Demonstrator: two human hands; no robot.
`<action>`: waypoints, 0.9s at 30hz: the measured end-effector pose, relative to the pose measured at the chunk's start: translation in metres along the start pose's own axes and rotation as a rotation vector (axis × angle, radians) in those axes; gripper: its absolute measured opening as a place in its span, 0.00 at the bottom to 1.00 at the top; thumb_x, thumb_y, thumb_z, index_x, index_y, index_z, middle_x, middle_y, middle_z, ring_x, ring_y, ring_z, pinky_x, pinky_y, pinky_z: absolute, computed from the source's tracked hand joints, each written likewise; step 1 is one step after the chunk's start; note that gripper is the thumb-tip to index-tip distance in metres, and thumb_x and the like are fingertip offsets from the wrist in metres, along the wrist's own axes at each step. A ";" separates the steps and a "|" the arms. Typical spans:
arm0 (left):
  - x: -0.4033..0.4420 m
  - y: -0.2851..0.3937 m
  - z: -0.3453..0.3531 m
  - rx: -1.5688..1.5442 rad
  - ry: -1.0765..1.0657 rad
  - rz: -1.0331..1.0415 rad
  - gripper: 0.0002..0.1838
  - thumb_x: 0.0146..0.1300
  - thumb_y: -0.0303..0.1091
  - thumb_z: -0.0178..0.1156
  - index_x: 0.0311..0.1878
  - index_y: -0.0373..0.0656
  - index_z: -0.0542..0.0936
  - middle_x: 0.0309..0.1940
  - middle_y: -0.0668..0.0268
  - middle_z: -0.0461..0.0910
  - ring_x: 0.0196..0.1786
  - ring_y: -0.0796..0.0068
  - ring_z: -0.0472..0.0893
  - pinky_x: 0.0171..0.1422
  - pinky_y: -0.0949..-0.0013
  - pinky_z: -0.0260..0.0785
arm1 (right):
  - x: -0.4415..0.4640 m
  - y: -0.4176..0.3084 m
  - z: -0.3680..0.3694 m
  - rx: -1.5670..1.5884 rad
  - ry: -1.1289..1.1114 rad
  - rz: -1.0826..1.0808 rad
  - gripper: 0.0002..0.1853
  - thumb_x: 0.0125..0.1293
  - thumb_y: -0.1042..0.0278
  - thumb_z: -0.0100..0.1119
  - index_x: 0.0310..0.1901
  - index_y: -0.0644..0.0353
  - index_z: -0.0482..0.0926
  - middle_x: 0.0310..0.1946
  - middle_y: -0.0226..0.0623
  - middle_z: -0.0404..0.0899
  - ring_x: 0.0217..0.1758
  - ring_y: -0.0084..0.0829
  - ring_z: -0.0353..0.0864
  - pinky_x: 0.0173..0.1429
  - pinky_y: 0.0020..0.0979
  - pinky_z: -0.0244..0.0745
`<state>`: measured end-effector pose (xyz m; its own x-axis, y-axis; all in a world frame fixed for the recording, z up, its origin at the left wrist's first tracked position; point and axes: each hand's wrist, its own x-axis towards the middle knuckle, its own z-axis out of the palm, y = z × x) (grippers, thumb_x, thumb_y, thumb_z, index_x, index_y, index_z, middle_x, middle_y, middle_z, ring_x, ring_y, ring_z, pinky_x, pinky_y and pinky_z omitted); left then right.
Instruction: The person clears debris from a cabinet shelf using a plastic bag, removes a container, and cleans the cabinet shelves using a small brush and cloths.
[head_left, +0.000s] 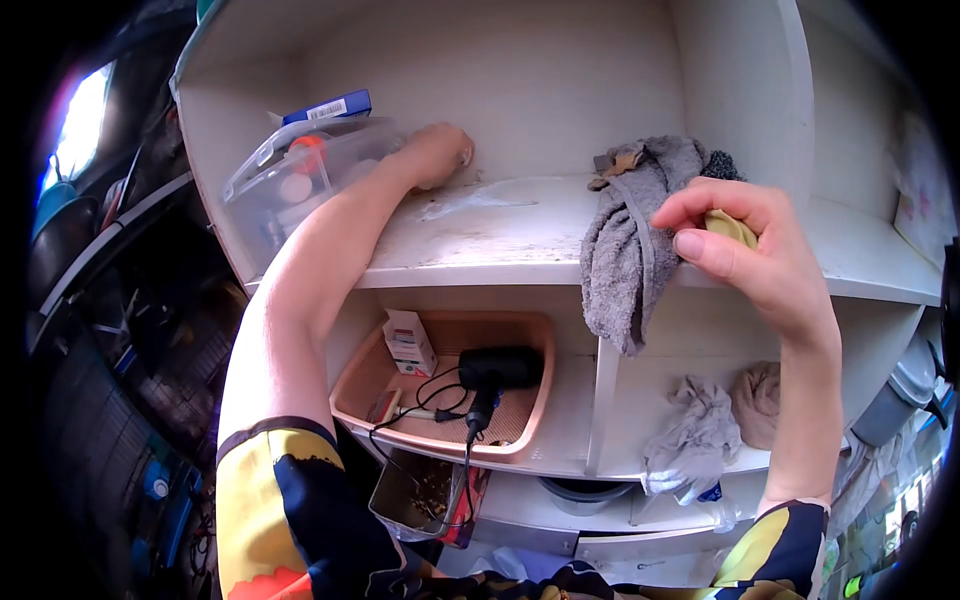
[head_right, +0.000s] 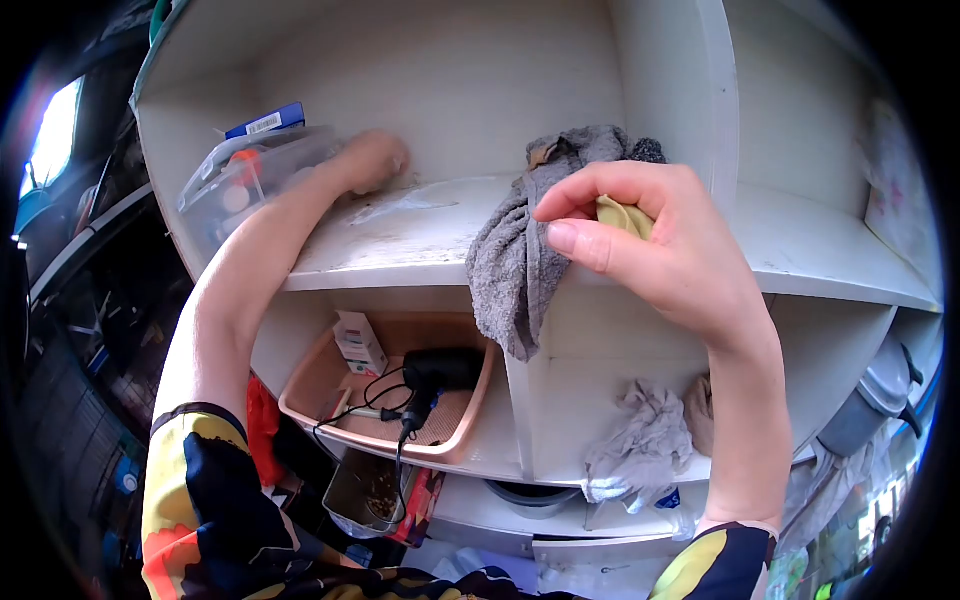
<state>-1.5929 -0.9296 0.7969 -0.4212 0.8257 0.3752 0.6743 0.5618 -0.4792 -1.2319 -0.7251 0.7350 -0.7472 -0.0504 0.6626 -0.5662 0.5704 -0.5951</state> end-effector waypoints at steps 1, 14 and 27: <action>0.001 0.001 -0.002 -0.017 -0.015 -0.072 0.09 0.53 0.29 0.55 0.35 0.45 0.84 0.37 0.56 0.82 0.41 0.54 0.81 0.47 0.57 0.71 | 0.000 0.000 0.000 0.010 0.001 -0.005 0.11 0.58 0.67 0.62 0.38 0.66 0.81 0.29 0.27 0.77 0.34 0.16 0.73 0.39 0.20 0.68; -0.001 0.028 -0.006 0.155 -0.028 0.300 0.14 0.52 0.25 0.56 0.41 0.49 0.83 0.36 0.59 0.82 0.42 0.55 0.81 0.47 0.57 0.72 | -0.001 0.004 0.002 0.024 0.008 -0.088 0.10 0.59 0.69 0.61 0.38 0.67 0.80 0.29 0.27 0.77 0.34 0.16 0.73 0.39 0.20 0.68; 0.007 0.035 0.002 0.036 -0.001 -0.007 0.12 0.49 0.24 0.57 0.36 0.47 0.85 0.36 0.53 0.82 0.42 0.52 0.81 0.47 0.55 0.72 | -0.002 0.003 0.004 0.007 0.026 -0.089 0.11 0.58 0.68 0.62 0.37 0.68 0.80 0.29 0.28 0.77 0.34 0.17 0.73 0.39 0.20 0.68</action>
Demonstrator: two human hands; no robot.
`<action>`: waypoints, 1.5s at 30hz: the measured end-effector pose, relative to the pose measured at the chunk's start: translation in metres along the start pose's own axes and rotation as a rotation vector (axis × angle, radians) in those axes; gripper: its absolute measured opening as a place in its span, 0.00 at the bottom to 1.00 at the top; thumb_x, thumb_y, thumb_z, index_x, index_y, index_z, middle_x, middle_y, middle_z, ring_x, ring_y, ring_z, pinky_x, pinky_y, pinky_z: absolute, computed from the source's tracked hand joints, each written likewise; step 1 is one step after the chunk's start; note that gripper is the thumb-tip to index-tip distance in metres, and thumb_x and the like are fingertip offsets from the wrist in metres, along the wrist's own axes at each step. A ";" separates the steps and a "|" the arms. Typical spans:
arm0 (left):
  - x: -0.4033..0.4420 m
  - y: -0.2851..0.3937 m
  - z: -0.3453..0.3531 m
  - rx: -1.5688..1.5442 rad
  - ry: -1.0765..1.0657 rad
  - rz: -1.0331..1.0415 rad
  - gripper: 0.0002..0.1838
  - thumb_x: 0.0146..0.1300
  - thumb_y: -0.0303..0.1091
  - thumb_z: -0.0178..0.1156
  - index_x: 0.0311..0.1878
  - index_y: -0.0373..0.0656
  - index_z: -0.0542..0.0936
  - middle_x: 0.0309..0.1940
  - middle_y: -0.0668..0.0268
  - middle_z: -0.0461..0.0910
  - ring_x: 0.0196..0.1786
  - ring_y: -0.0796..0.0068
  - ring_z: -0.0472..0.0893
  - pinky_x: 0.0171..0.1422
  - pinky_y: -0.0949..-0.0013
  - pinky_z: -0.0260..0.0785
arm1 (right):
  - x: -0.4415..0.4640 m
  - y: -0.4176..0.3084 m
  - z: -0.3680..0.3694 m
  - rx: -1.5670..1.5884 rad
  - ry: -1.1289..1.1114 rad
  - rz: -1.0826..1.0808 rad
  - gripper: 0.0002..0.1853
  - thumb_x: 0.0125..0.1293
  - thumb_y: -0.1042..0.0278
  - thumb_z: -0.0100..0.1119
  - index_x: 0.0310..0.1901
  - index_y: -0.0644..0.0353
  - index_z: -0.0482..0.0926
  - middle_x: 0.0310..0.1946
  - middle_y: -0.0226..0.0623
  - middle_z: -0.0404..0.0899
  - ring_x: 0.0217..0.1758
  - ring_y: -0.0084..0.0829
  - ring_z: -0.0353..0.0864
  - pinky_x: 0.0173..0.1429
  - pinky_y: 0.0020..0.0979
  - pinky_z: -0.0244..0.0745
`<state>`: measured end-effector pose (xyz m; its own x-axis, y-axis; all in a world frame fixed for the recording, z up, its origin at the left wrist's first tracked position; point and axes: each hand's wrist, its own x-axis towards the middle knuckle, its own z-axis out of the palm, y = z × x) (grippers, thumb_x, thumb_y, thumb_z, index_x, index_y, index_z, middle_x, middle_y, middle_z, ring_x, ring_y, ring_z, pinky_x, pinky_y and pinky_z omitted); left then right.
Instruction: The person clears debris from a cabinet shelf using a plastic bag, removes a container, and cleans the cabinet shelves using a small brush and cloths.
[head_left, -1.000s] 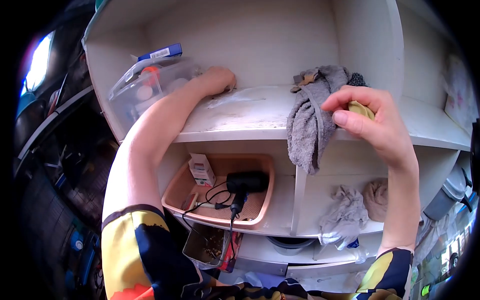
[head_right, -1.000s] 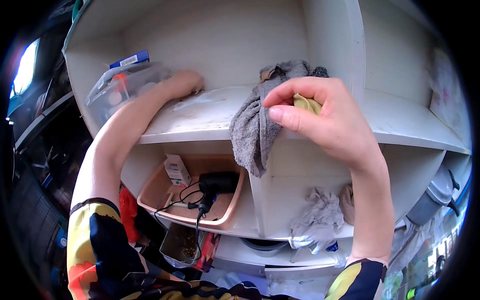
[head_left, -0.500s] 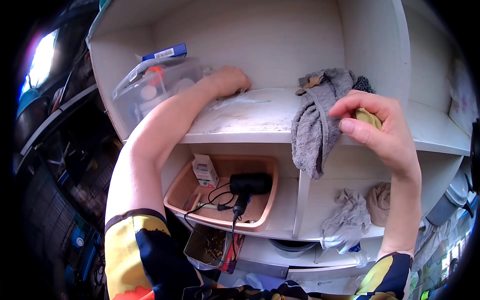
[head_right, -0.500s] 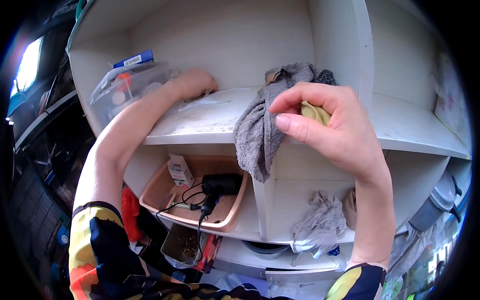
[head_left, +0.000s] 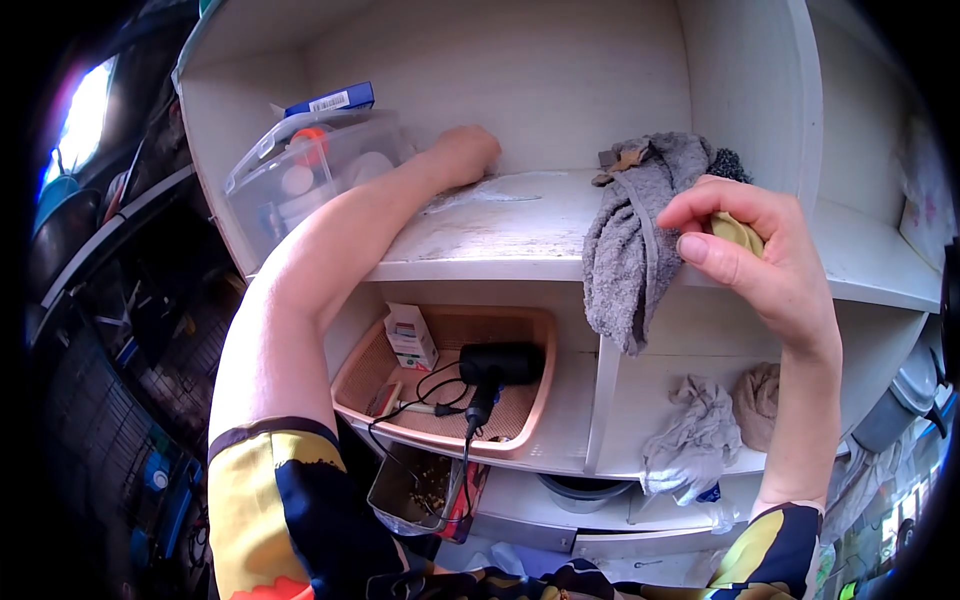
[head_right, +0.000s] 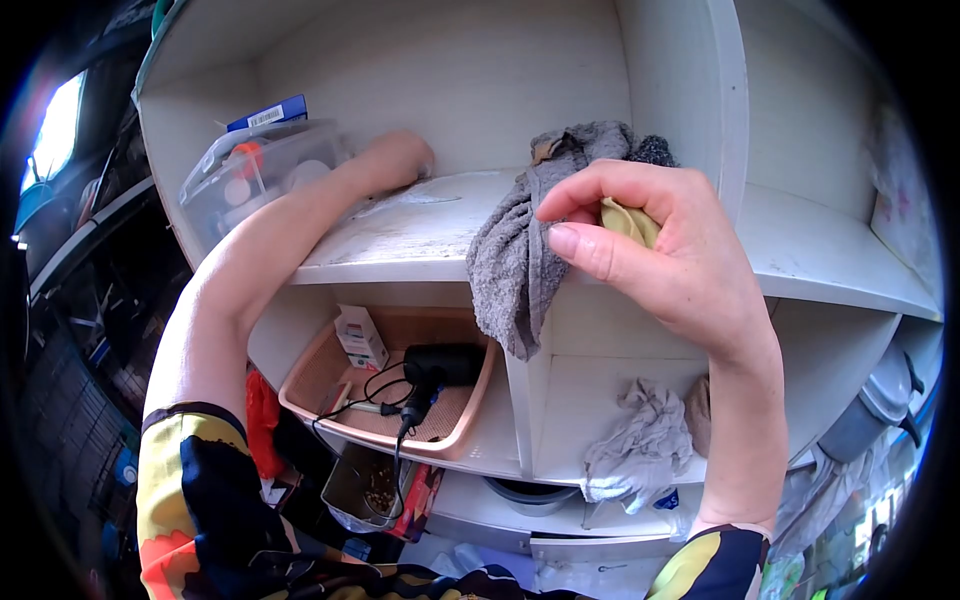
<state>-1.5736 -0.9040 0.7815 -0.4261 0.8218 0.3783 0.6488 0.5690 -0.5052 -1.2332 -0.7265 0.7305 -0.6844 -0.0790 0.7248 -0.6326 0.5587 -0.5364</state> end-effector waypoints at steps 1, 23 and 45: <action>0.000 0.000 0.000 0.050 0.022 0.042 0.12 0.49 0.24 0.57 0.36 0.47 0.85 0.36 0.53 0.82 0.42 0.51 0.81 0.47 0.55 0.72 | 0.000 0.000 0.000 0.005 -0.004 -0.002 0.11 0.58 0.68 0.62 0.37 0.68 0.80 0.29 0.28 0.77 0.34 0.17 0.73 0.39 0.20 0.68; -0.007 -0.003 0.017 -0.076 0.059 -0.263 0.10 0.49 0.28 0.59 0.36 0.36 0.82 0.40 0.47 0.80 0.46 0.48 0.80 0.51 0.52 0.73 | -0.003 0.002 -0.002 0.028 0.015 -0.034 0.10 0.58 0.69 0.62 0.37 0.68 0.80 0.29 0.30 0.77 0.35 0.19 0.73 0.42 0.22 0.68; -0.023 0.071 -0.095 -0.396 -0.233 0.232 0.10 0.43 0.31 0.64 0.31 0.39 0.82 0.28 0.58 0.82 0.33 0.62 0.79 0.38 0.62 0.70 | 0.003 -0.001 0.000 0.005 -0.017 0.074 0.11 0.57 0.67 0.61 0.38 0.66 0.80 0.30 0.27 0.76 0.33 0.16 0.71 0.37 0.19 0.66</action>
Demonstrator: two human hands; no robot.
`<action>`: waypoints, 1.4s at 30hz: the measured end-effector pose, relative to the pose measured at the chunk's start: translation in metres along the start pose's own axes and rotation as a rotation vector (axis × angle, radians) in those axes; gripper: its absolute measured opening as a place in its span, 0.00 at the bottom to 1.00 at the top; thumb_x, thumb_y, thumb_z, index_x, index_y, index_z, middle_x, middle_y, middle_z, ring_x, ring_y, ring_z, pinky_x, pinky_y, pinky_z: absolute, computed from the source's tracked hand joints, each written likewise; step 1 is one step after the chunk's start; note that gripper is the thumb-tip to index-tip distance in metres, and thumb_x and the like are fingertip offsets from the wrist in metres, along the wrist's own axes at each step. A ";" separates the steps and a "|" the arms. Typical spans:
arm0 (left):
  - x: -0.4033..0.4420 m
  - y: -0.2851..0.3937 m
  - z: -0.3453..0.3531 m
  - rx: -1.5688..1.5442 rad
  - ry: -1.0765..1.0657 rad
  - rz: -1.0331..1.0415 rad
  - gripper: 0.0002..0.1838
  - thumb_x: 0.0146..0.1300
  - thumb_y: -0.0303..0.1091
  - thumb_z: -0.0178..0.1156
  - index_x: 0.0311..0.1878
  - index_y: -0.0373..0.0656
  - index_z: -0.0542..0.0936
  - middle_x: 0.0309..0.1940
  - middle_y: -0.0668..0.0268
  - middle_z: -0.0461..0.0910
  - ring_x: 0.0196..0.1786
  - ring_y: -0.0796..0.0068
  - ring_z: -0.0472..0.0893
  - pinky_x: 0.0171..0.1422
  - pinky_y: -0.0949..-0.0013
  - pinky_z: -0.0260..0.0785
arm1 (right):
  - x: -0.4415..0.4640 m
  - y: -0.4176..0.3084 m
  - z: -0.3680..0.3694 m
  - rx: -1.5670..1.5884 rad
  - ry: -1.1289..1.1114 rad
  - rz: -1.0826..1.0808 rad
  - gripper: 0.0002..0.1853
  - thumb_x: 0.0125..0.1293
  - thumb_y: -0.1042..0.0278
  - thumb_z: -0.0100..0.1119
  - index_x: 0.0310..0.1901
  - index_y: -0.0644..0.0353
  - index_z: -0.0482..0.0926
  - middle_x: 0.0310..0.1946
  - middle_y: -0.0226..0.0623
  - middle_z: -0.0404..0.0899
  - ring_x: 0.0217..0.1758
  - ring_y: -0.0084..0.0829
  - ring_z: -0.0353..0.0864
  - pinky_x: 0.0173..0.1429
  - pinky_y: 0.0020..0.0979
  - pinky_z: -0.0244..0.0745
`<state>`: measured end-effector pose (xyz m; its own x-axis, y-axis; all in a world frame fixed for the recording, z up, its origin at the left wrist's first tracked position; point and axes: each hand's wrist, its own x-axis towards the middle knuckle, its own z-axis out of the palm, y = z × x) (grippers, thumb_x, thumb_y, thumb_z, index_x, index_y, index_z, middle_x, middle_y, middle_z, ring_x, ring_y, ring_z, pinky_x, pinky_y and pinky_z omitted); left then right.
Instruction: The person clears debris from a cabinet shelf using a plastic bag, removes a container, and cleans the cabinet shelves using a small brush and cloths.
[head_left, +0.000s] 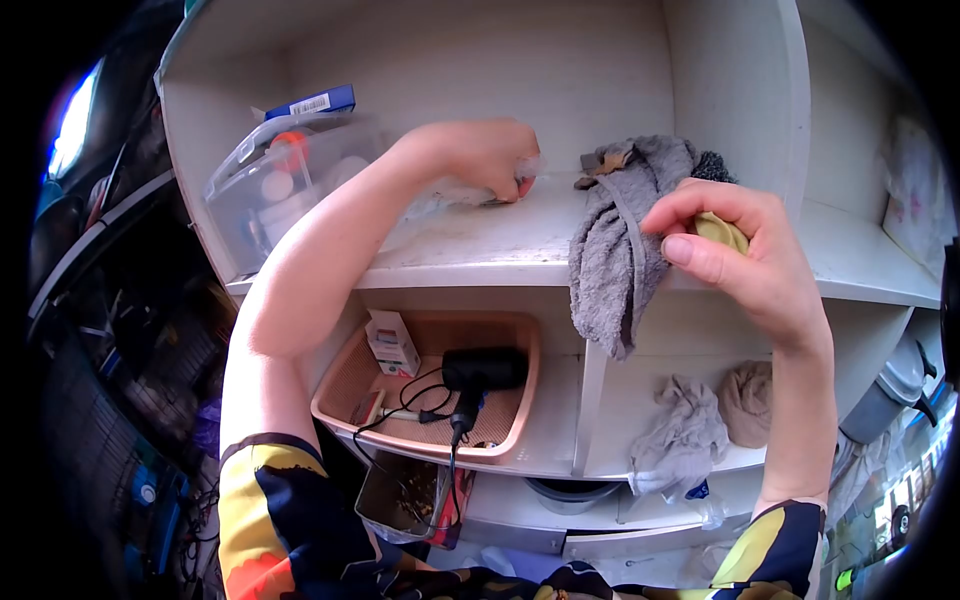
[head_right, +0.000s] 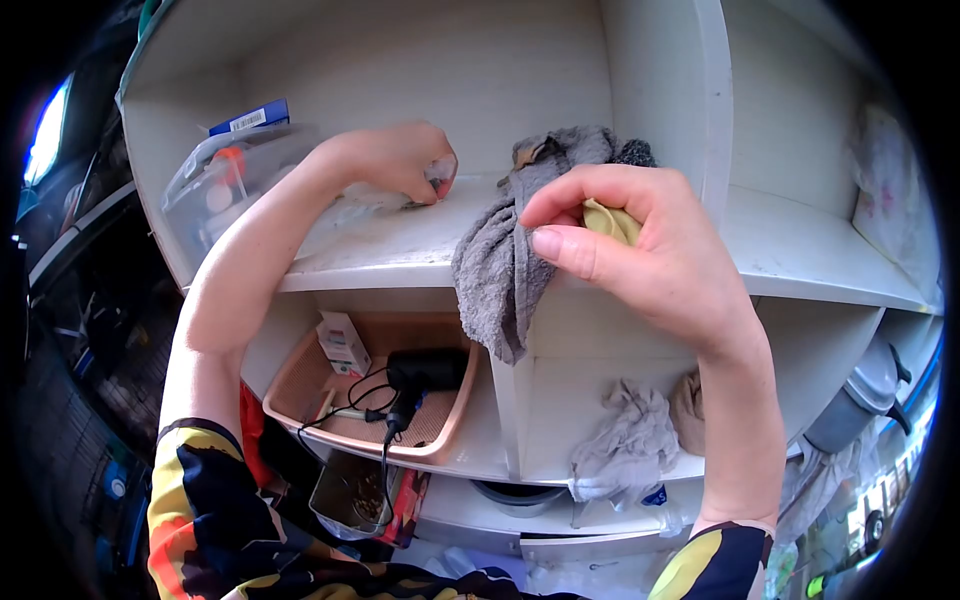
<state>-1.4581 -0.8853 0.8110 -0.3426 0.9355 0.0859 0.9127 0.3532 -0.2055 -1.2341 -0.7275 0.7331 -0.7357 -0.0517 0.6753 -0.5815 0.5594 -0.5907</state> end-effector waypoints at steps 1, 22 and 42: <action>0.001 0.001 0.001 0.070 0.017 0.010 0.10 0.43 0.30 0.63 0.31 0.39 0.82 0.27 0.57 0.82 0.32 0.61 0.79 0.38 0.62 0.70 | 0.000 0.000 -0.001 -0.010 -0.008 -0.012 0.11 0.59 0.68 0.62 0.39 0.67 0.81 0.31 0.29 0.79 0.35 0.18 0.74 0.41 0.21 0.70; -0.016 -0.063 -0.005 -0.055 0.611 -0.234 0.08 0.45 0.24 0.58 0.32 0.37 0.79 0.28 0.51 0.80 0.33 0.56 0.79 0.39 0.60 0.71 | 0.000 0.001 0.001 -0.003 0.011 -0.036 0.11 0.59 0.67 0.62 0.38 0.67 0.81 0.31 0.28 0.78 0.35 0.17 0.74 0.41 0.20 0.70; -0.020 -0.058 0.001 0.153 -0.037 -0.378 0.27 0.43 0.43 0.70 0.44 0.33 0.81 0.42 0.49 0.82 0.46 0.52 0.81 0.52 0.60 0.72 | -0.001 -0.001 0.002 -0.020 0.016 -0.022 0.11 0.59 0.67 0.62 0.38 0.67 0.81 0.29 0.28 0.78 0.34 0.17 0.73 0.40 0.21 0.69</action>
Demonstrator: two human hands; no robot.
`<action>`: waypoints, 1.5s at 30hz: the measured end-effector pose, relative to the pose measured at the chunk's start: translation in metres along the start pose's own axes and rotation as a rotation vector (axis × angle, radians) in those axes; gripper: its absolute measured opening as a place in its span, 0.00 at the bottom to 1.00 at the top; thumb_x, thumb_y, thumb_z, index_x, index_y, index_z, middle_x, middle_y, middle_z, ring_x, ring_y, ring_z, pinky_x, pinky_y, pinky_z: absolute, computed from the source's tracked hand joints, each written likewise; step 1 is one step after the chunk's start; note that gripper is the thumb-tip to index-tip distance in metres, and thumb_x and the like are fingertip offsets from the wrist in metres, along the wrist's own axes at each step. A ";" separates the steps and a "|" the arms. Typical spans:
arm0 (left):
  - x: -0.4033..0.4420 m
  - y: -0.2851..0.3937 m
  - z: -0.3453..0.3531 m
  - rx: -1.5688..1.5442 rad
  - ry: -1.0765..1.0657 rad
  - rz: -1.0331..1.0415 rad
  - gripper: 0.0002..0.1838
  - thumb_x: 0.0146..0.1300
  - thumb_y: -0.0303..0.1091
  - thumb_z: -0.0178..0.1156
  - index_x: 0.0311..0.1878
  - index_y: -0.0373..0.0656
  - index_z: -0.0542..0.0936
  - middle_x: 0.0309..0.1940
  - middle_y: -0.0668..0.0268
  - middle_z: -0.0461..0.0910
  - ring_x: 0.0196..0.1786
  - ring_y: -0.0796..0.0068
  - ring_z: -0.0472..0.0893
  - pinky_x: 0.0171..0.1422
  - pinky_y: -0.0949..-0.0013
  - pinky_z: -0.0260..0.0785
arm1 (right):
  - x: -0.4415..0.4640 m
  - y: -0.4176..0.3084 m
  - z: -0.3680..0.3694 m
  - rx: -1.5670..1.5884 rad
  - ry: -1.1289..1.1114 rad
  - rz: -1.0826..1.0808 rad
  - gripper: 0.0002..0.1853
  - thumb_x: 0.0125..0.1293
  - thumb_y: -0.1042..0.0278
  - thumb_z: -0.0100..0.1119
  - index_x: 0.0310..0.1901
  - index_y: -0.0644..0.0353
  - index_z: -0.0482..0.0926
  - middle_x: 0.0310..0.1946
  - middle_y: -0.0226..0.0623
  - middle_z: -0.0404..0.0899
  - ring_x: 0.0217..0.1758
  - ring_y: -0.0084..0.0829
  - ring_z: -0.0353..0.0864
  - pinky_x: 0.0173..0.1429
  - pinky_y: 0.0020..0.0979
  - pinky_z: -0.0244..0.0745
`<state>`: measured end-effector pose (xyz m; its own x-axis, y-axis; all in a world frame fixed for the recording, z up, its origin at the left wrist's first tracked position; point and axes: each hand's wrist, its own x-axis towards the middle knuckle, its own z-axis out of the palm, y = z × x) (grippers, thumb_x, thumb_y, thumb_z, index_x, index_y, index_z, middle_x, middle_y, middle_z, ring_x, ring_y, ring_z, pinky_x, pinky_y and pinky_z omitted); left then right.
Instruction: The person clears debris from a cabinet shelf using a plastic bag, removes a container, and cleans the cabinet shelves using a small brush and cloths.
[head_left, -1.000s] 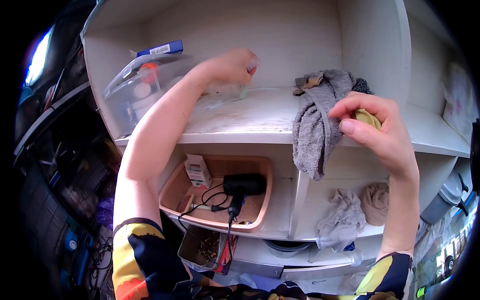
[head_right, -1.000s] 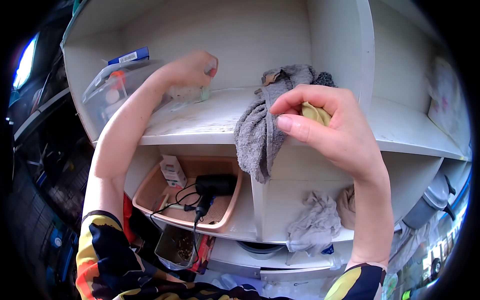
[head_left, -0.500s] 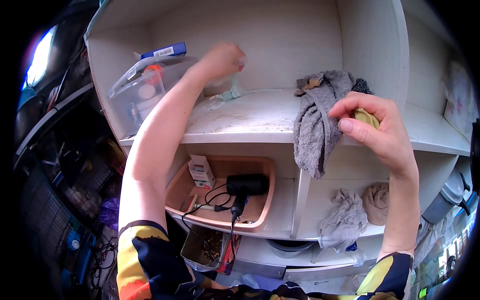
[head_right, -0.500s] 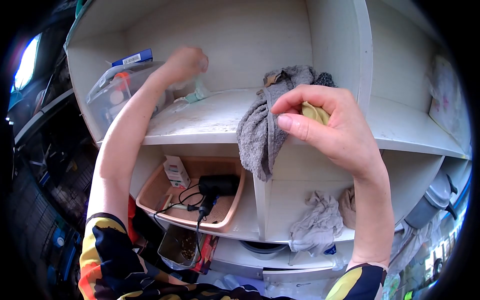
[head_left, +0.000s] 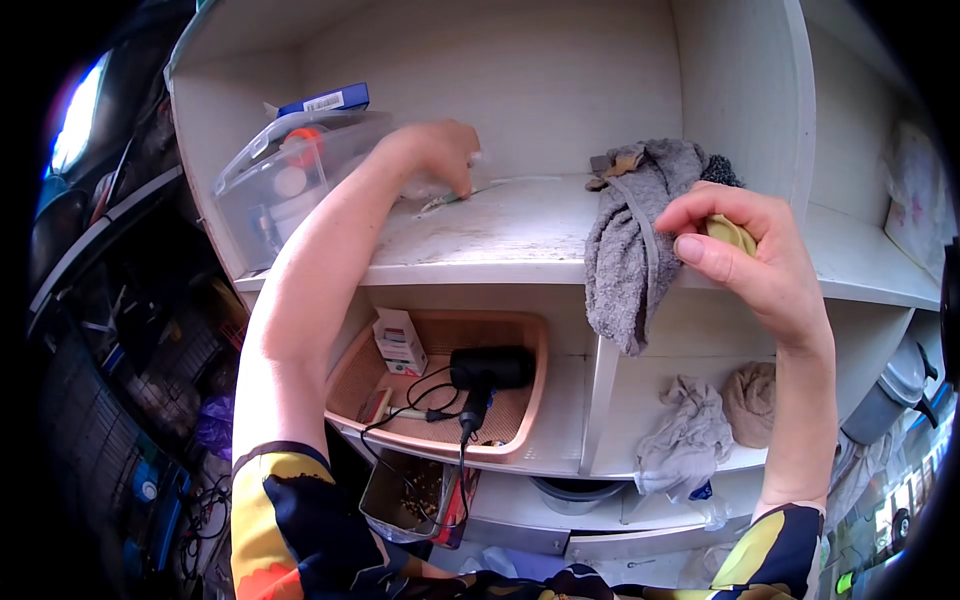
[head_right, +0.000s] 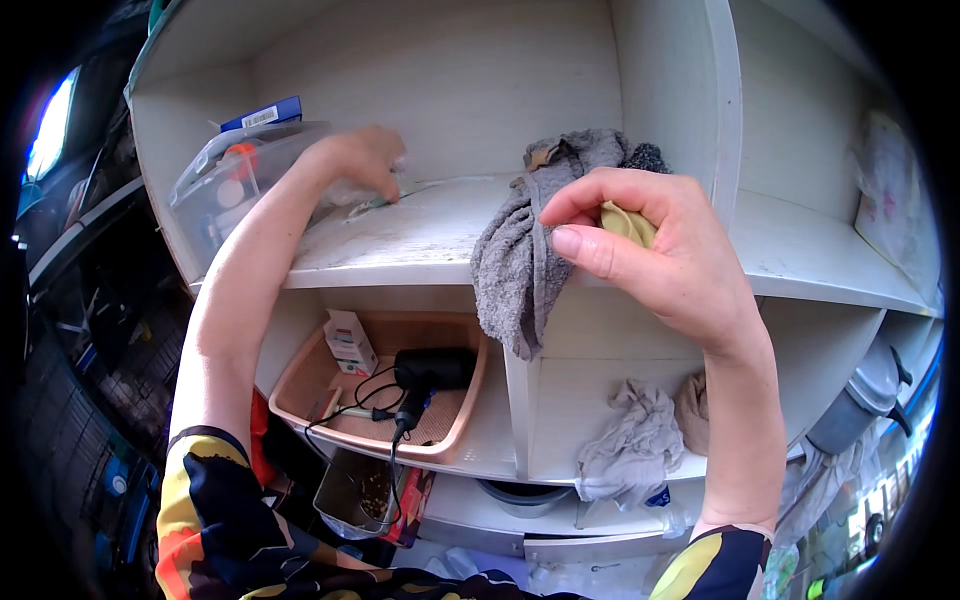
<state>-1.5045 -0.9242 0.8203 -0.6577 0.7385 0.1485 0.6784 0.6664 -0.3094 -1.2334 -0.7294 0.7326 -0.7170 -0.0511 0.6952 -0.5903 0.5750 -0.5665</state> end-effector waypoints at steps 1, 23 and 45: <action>0.002 -0.001 0.002 0.027 0.025 0.037 0.26 0.42 0.40 0.70 0.44 0.33 0.81 0.42 0.49 0.82 0.47 0.52 0.81 0.52 0.60 0.72 | 0.000 0.000 0.000 -0.007 0.000 -0.001 0.11 0.59 0.67 0.62 0.38 0.67 0.81 0.29 0.28 0.78 0.34 0.17 0.73 0.40 0.21 0.69; -0.009 0.020 -0.017 0.187 0.474 0.015 0.22 0.53 0.19 0.53 0.49 0.52 0.82 0.44 0.58 0.82 0.48 0.55 0.80 0.50 0.57 0.73 | 0.000 0.000 0.001 -0.016 0.010 0.011 0.12 0.59 0.66 0.62 0.38 0.67 0.80 0.29 0.28 0.77 0.34 0.17 0.73 0.39 0.20 0.70; -0.003 -0.036 0.035 0.101 0.044 -0.049 0.19 0.48 0.25 0.59 0.47 0.40 0.81 0.45 0.52 0.80 0.52 0.51 0.78 0.56 0.57 0.70 | 0.001 -0.001 -0.002 0.011 -0.005 0.041 0.11 0.59 0.66 0.62 0.38 0.66 0.81 0.28 0.26 0.77 0.33 0.16 0.71 0.38 0.20 0.67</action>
<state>-1.5385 -0.9541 0.7981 -0.6728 0.7107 0.2057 0.6079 0.6895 -0.3938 -1.2329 -0.7281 0.7348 -0.7427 -0.0321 0.6688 -0.5645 0.5674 -0.5996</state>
